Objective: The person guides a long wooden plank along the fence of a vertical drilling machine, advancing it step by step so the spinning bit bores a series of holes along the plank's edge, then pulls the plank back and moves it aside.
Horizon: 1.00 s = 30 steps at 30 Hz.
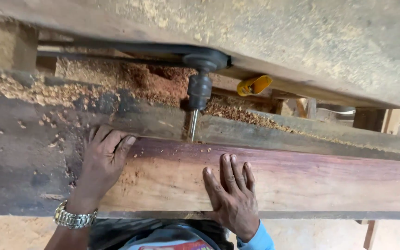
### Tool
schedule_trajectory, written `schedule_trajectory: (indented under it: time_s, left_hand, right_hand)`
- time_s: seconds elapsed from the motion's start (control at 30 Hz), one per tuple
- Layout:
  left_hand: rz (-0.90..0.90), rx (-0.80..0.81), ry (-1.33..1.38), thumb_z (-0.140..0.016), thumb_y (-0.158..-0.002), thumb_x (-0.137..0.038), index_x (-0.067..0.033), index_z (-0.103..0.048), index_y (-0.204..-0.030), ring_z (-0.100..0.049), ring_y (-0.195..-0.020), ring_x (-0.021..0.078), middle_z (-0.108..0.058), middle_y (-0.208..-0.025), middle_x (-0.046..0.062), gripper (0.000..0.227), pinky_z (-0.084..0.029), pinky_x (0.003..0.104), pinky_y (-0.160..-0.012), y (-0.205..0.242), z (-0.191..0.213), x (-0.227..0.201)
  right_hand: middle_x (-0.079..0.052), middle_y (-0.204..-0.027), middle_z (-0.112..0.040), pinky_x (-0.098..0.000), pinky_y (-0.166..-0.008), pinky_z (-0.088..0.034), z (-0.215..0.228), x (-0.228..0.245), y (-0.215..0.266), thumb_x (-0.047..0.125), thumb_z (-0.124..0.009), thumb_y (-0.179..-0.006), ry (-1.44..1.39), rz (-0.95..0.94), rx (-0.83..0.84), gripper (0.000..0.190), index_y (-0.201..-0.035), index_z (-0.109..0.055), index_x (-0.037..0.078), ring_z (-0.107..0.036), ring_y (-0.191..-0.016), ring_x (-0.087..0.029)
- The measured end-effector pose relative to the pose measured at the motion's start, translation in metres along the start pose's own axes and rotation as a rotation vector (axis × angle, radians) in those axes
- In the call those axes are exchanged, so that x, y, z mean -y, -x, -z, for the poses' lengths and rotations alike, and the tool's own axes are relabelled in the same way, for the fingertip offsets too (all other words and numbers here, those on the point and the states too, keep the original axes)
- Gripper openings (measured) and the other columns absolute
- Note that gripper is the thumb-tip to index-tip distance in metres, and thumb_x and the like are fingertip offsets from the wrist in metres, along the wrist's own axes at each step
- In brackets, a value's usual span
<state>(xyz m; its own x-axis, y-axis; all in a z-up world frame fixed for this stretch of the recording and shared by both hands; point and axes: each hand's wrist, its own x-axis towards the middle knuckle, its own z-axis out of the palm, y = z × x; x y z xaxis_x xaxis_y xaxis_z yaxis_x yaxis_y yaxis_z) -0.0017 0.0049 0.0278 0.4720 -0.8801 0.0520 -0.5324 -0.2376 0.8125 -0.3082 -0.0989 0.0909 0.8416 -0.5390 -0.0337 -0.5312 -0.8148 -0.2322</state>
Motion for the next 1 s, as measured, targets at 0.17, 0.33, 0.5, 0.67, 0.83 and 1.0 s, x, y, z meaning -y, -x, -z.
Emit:
schedule_trajectory:
  time_s: [0.17, 0.33, 0.5, 0.67, 0.83, 1.0]
  left_hand:
    - [0.085, 0.052, -0.107, -0.06, -0.099, -0.03, -0.01, -0.075, -0.101, -0.056, -0.095, 0.0295, -0.063, -0.095, 0.01, 0.025, -0.037, 0.049, -0.098, 0.017, 0.0, 0.001]
    - [0.159, 0.084, -0.06, -0.064, -0.096, -0.026, -0.0104, -0.074, -0.099, -0.057, -0.097, 0.0285, -0.064, -0.094, 0.007, 0.019, -0.043, 0.043, -0.092, 0.022, 0.004, 0.002]
    - [0.155, 0.067, -0.003, -0.065, -0.095, -0.019, -0.0115, -0.072, -0.1, -0.06, -0.108, 0.0286, -0.066, -0.104, 0.008, 0.012, -0.044, 0.041, -0.096, 0.016, -0.002, 0.005]
    - [0.13, 0.075, 0.014, -0.067, -0.094, -0.018, -0.0092, -0.07, -0.099, -0.063, -0.103, 0.0272, -0.066, -0.101, 0.008, 0.011, -0.049, 0.039, -0.093, 0.014, -0.01, 0.02]
    - [0.219, 0.101, 0.015, -0.067, -0.094, -0.018, -0.0091, -0.072, -0.099, -0.065, -0.101, 0.0253, -0.068, -0.101, 0.007, 0.011, -0.051, 0.037, -0.09, 0.012, -0.011, 0.02]
    - [0.191, 0.08, 0.029, -0.065, -0.097, -0.018, -0.0087, -0.071, -0.101, -0.065, -0.102, 0.0251, -0.068, -0.104, 0.008, 0.012, -0.051, 0.036, -0.091, 0.003, -0.011, 0.021]
  right_hand:
    - [-0.03, -0.156, -0.036, -0.0624, -0.118, -0.018, -0.005, 0.006, 0.007, 0.058, -0.084, -0.061, -0.03, -0.012, 0.035, 0.099, -0.145, -0.05, 0.018, -0.03, -0.148, -0.044]
    - [-0.03, -0.149, -0.046, -0.0621, -0.118, -0.022, -0.02, 0.012, 0.011, 0.066, -0.07, -0.077, -0.036, -0.038, -0.02, 0.079, -0.14, -0.056, 0.021, -0.04, -0.143, -0.044]
    - [-0.029, -0.138, -0.057, -0.0627, -0.12, -0.026, -0.048, 0.006, 0.018, 0.072, -0.054, -0.09, 0.017, -0.096, -0.048, 0.064, -0.136, -0.06, 0.027, -0.05, -0.139, -0.042]
    - [-0.023, -0.138, -0.06, -0.0602, -0.12, -0.029, -0.071, -0.007, 0.037, 0.056, -0.068, -0.094, 0.073, -0.111, -0.139, 0.049, -0.137, -0.06, 0.034, -0.05, -0.14, -0.034]
    - [-0.021, -0.14, -0.06, -0.0591, -0.12, -0.03, -0.075, -0.011, 0.035, 0.041, -0.081, -0.09, 0.09, -0.11, -0.142, 0.053, -0.138, -0.059, 0.039, -0.049, -0.141, -0.032]
    - [-0.02, -0.139, -0.059, -0.0592, -0.119, -0.03, -0.074, -0.012, 0.029, 0.04, -0.083, -0.087, 0.09, -0.111, -0.158, 0.056, -0.138, -0.059, 0.039, -0.049, -0.14, -0.032]
